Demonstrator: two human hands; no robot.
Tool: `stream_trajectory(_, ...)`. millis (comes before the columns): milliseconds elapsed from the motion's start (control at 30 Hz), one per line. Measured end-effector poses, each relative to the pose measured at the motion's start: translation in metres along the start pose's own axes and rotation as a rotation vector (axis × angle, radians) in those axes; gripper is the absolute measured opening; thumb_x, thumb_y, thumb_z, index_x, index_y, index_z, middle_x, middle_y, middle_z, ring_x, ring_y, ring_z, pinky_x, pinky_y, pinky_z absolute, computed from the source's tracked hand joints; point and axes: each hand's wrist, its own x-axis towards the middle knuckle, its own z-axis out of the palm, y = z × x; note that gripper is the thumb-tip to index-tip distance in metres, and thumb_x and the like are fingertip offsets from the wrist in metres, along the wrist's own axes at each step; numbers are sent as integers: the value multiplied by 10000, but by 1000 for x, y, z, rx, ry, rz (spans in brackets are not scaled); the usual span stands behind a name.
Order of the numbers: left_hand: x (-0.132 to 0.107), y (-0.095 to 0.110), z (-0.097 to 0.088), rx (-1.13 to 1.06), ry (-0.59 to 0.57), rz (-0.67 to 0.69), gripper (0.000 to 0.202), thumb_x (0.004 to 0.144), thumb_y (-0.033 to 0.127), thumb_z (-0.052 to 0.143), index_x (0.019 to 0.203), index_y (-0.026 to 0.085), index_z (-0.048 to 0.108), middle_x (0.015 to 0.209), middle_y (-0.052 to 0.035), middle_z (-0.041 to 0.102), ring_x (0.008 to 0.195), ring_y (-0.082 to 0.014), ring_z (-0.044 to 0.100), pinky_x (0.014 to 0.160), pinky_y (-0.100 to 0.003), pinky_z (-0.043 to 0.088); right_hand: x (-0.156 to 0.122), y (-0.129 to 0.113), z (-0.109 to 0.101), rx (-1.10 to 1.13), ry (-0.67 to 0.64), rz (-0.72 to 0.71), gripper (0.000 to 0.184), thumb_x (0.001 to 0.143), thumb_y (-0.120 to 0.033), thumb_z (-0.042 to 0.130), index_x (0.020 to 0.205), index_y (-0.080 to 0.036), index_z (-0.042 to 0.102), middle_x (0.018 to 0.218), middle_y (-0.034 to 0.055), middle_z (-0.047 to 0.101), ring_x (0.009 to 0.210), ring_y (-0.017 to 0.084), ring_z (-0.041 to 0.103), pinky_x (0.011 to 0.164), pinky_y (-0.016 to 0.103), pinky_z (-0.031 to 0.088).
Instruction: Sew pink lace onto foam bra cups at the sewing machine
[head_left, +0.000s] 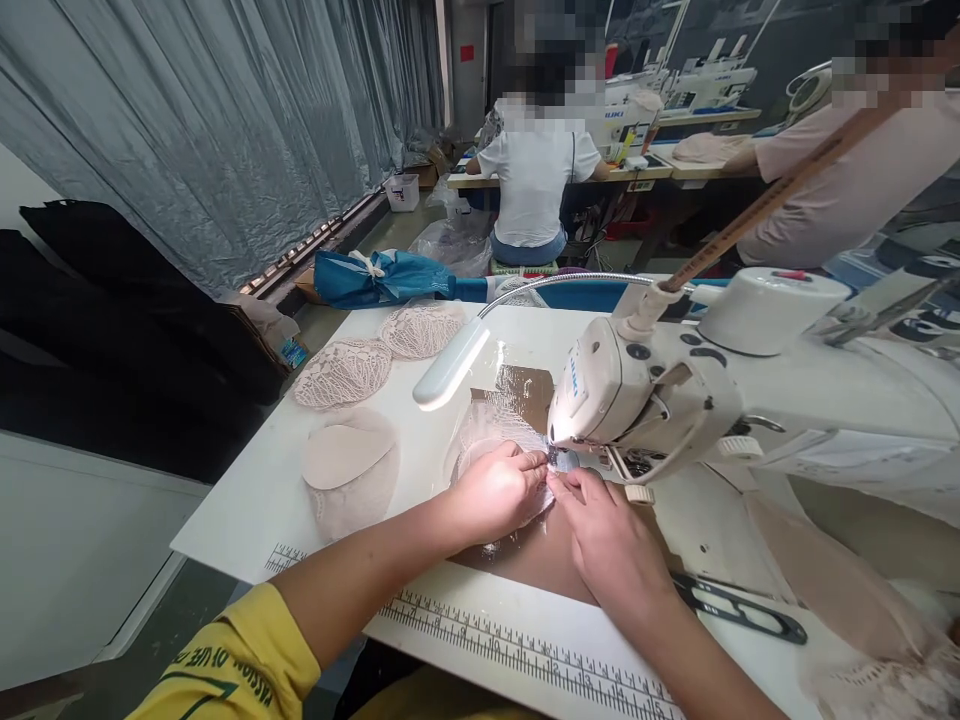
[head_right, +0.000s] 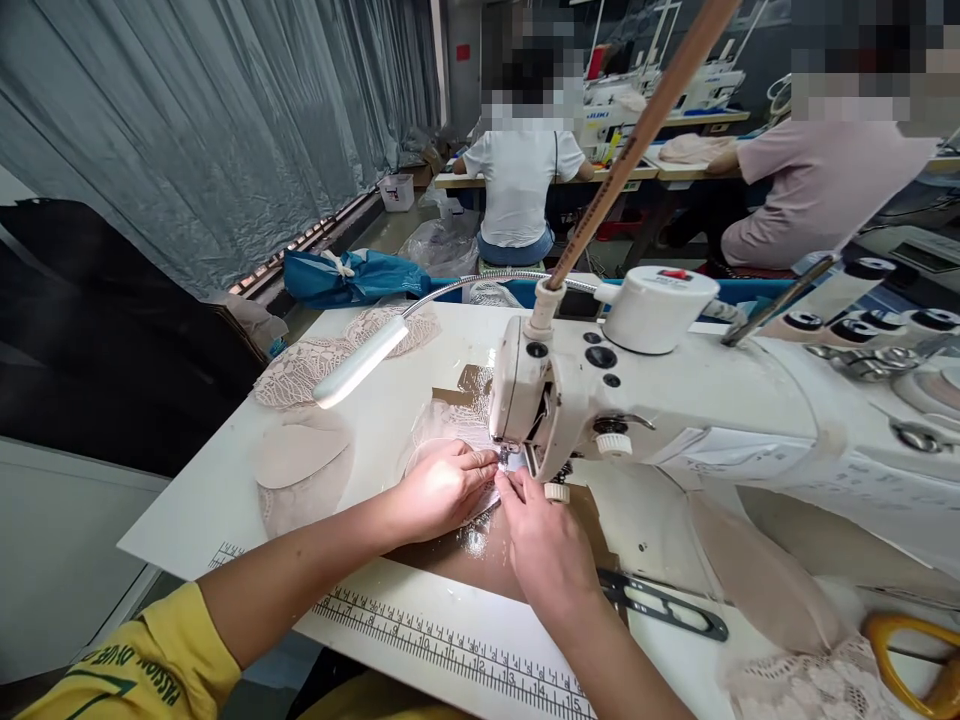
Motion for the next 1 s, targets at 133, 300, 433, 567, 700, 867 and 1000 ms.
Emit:
stream_trajectory(133, 3, -8, -3, -29, 9, 4, 257, 918, 178, 440, 1029, 101, 659, 1163, -143, 648, 848, -185, 603, 766, -320, 463, 4, 0, -1, -15, -20, 3, 567, 746, 47, 414, 1202, -196, 648, 1147, 104, 663, 834, 216, 615, 650, 306, 517)
stream_trajectory(300, 3, -12, -3, -57, 12, 0, 291, 899, 177, 445, 1068, 93, 667, 1191, -130, 645, 861, -194, 593, 779, -320, 472, 4, 1, -3, -14, -25, 10, 566, 743, 39, 429, 1204, -202, 651, 1171, 97, 663, 817, 215, 616, 608, 302, 516)
stream_trajectory(433, 3, -13, -5, -90, 16, -23, 296, 895, 191, 448, 1069, 108, 673, 1203, -113, 642, 878, -200, 585, 792, -320, 474, 3, 1, -2, -16, -28, 15, 558, 757, 29, 433, 1209, -212, 653, 1190, 79, 662, 815, 213, 625, 605, 303, 525)
stream_trajectory(567, 5, -13, -7, -85, 16, -55, 313, 884, 180, 465, 1128, 103, 646, 1205, -113, 635, 878, -200, 566, 808, -319, 467, 1, 3, -1, -35, -14, 6, 560, 750, 31, 436, 1189, -230, 667, 1163, 55, 679, 823, 216, 631, 568, 290, 517)
stream_trajectory(700, 4, -12, -8, -50, 8, -121, 369, 870, 200, 490, 1214, 120, 596, 1255, -109, 599, 904, -216, 548, 826, -359, 462, 0, 4, -1, -23, 37, -13, 531, 762, 19, 444, 1168, -230, 679, 1130, 52, 687, 808, 207, 627, 609, 295, 522)
stream_trajectory(867, -2, -10, -8, 15, -1, -230, 398, 889, 250, 462, 1273, 208, 557, 1382, -98, 491, 1221, -332, 425, 956, -526, 382, -2, 3, -3, 22, 71, -12, 522, 763, 31, 424, 1142, -215, 686, 1012, 43, 693, 759, 194, 619, 563, 293, 488)
stream_trajectory(1000, -4, -13, -12, -20, -55, -317, 408, 887, 245, 437, 1274, 267, 565, 1437, -76, 434, 1333, -388, 317, 1034, -641, 258, -2, 4, -1, 109, 183, -43, 437, 799, -6, 418, 1083, -186, 698, 925, 44, 682, 723, 185, 623, 565, 295, 481)
